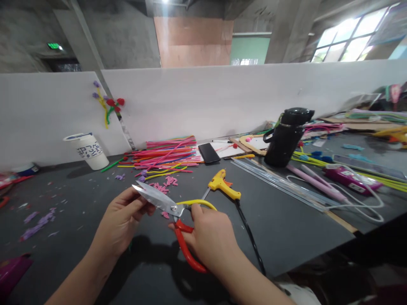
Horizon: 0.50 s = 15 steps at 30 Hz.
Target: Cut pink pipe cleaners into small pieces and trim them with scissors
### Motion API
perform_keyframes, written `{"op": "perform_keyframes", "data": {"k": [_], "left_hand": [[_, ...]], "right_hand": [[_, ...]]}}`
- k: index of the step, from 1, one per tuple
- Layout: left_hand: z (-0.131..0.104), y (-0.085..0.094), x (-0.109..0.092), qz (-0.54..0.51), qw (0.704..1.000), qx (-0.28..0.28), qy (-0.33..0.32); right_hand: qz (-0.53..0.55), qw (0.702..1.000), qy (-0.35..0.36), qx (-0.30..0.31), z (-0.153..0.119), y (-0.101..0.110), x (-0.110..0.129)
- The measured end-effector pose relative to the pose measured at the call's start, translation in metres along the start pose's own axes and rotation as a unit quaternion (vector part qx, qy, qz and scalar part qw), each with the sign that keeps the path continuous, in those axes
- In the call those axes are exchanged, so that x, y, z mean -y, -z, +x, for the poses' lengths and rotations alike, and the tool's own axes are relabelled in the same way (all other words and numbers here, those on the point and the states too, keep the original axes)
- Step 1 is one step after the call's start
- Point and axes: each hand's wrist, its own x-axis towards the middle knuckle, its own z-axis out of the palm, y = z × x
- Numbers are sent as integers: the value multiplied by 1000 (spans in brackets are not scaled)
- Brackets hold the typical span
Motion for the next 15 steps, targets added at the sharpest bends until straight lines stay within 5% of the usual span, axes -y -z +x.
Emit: {"op": "perform_keyframes", "data": {"k": [15], "left_hand": [[0,0,2,-14,1000,10,5]], "right_hand": [[15,999,-15,38,1,0,5]]}}
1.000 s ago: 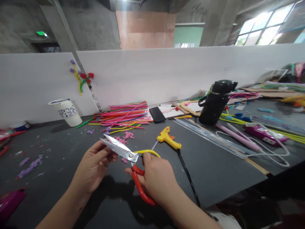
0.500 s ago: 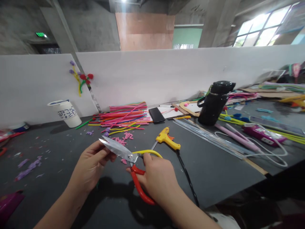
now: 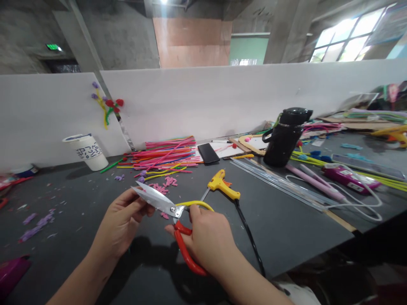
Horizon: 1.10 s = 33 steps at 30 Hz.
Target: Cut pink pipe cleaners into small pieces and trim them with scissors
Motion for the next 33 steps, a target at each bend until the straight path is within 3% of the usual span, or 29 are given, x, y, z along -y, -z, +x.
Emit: {"op": "perform_keyframes", "data": {"k": [12,16,19,22,26,33], "left_hand": [[2,2,-2,7,1000,3,7],[3,0,-1,20,999,10,39],[0,-4,2,34,993,58,93],[-4,-8,7,43,979,126,152],[-7,-12,12,41,958,189,212],[-7,-11,14,47,947,210,237]], "right_hand": [[-18,1000,4,-1,1,3,-5],[87,995,-47,17,4,1,-8],[269,958,-85,40,8,0,-7],[442,886,-126,67,12,3,-3],[548,819,-142,95,14,10,3],[560,806,-151,119,15,13,6]]}}
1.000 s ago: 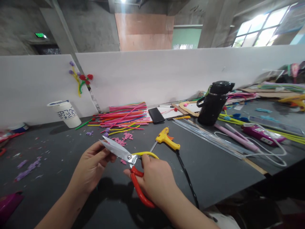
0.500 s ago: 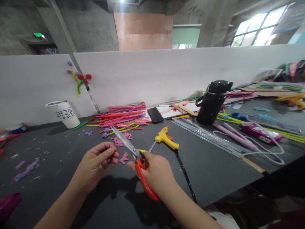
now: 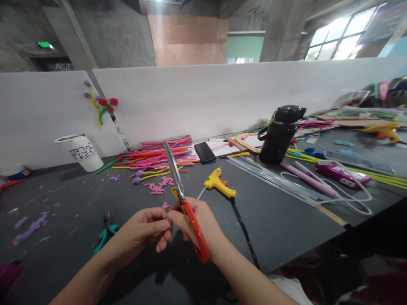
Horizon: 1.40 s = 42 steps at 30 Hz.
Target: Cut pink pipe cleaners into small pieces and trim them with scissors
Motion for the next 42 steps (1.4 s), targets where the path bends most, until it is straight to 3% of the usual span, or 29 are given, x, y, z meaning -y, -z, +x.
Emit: {"op": "perform_keyframes", "data": {"k": [8,15,22,27,34,42], "left_hand": [[0,0,-2,37,999,-32,-25],[5,6,3,134,986,-81,-55],[7,2,9,141,982,-97,-78],[1,5,-5,77,975,-167,-123],[-2,12,-12,-60,942,-250,-218],[-4,11,-14,-52,939,-248,-232]], "right_hand": [[-26,999,-9,-19,1,-1,-1],[-172,977,113,-59,4,-3,-16],[-226,962,128,-86,4,-4,-18],[-314,936,113,-115,-1,2,-9],[-350,928,113,-61,-5,6,-14],[-513,839,148,-105,-8,5,-19]]}}
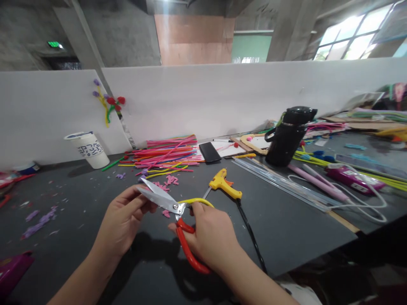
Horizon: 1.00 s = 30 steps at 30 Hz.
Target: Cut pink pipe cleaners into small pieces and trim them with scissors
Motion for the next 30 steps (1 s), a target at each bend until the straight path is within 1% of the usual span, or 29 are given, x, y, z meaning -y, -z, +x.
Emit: {"op": "perform_keyframes", "data": {"k": [7,15,20,26,30], "left_hand": [[1,2,1,-11,1000,1,-6],[1,2,-1,4,1000,6,0],[1,2,-1,-2,1000,3,6],[0,2,-2,-9,1000,15,12],[1,2,-3,-14,1000,14,16]], "right_hand": [[-29,999,22,-24,0,-3,-1],[-48,999,24,-9,-1,-2,-2],[-61,998,29,-12,0,-2,-1],[-69,997,29,-9,1,-1,-1],[-74,997,29,-21,0,0,-1]]}}
